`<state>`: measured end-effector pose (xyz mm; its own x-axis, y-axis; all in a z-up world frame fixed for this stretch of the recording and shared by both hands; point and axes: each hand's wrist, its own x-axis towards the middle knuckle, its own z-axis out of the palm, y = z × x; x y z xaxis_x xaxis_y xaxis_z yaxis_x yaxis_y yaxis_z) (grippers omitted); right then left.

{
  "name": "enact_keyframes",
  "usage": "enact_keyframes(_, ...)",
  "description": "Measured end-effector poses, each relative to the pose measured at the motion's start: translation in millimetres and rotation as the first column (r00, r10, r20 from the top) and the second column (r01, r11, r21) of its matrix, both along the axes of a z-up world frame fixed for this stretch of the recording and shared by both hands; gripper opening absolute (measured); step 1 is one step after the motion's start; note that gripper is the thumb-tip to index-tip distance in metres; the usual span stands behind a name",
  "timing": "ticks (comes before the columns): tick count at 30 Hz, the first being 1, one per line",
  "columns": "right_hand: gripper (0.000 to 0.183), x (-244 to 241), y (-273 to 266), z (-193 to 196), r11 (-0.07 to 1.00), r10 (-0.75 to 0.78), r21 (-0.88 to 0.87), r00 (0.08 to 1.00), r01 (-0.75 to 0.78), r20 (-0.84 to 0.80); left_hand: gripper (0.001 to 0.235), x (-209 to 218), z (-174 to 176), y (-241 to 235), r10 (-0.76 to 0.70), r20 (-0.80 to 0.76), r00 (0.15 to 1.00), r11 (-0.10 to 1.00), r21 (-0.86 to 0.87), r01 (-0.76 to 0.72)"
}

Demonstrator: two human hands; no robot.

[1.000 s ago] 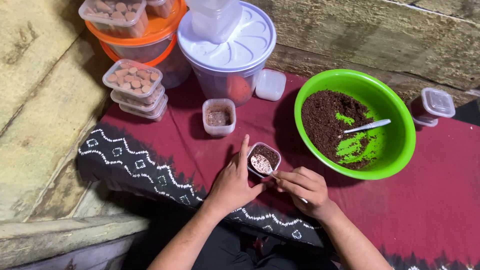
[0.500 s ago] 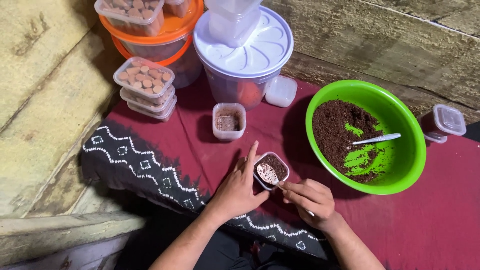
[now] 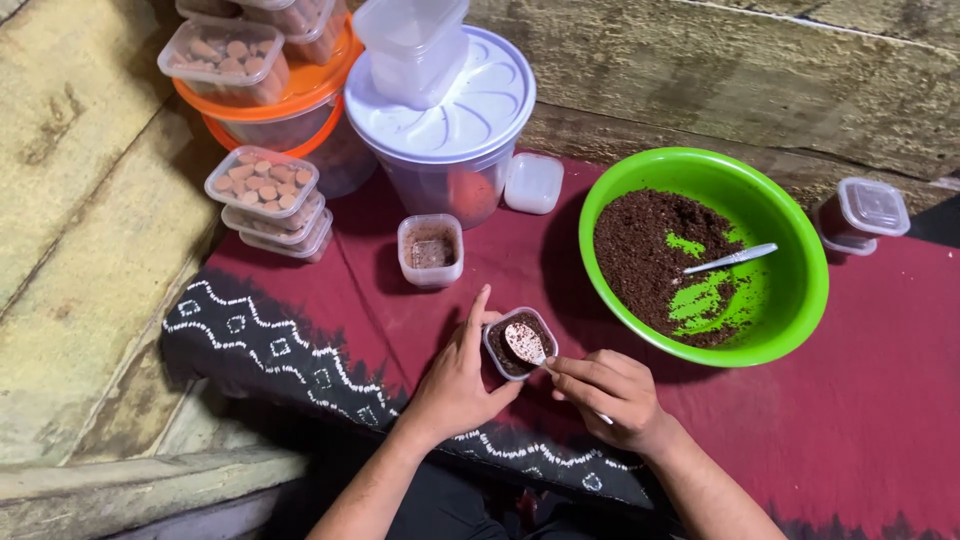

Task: The person scoops dark granular material from a large green bowl into small square plastic containers using a spoon. They level the contents in each container and then place a lid on top to seal it.

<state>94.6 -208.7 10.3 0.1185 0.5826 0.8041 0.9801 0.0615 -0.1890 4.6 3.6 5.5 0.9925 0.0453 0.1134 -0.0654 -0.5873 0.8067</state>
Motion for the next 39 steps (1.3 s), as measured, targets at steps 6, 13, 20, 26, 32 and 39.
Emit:
enact_keyframes(6, 0.010, -2, -3, -1, 0.999, 0.025, -0.023, 1.000, -0.025, 0.001, 0.105, -1, -1, 0, -0.052, 0.074, 0.996, 0.998, -0.040, 0.055)
enact_keyframes(13, 0.009, -1, -5, -1, 0.999, 0.035, 0.002, 0.999, -0.035, 0.023, 0.115, 2, -8, -3, 0.048, -0.001, 0.999, 0.998, -0.042, -0.048)
enact_keyframes(20, 0.018, 0, 2, -3, 0.992, 0.016, 0.126, 1.000, -0.016, 0.003, 0.109, 0, -7, -1, -0.043, 0.146, 0.988, 0.988, -0.139, 0.063)
enact_keyframes(26, 0.016, 0, 7, 1, 0.993, 0.047, 0.114, 0.999, -0.044, -0.024, 0.118, 0, -3, -2, -0.045, 0.119, 0.992, 0.995, -0.084, 0.055)
enact_keyframes(32, 0.006, 2, 7, -7, 0.992, 0.038, 0.123, 0.999, -0.035, -0.023, 0.116, 0, -7, -4, -0.016, 0.084, 0.996, 1.000, 0.027, 0.014)
enact_keyframes(39, 0.006, 1, 16, 2, 0.994, 0.089, 0.076, 0.992, -0.082, -0.086, 0.113, -1, -5, -1, -0.031, 0.045, 0.999, 0.999, -0.042, 0.032)
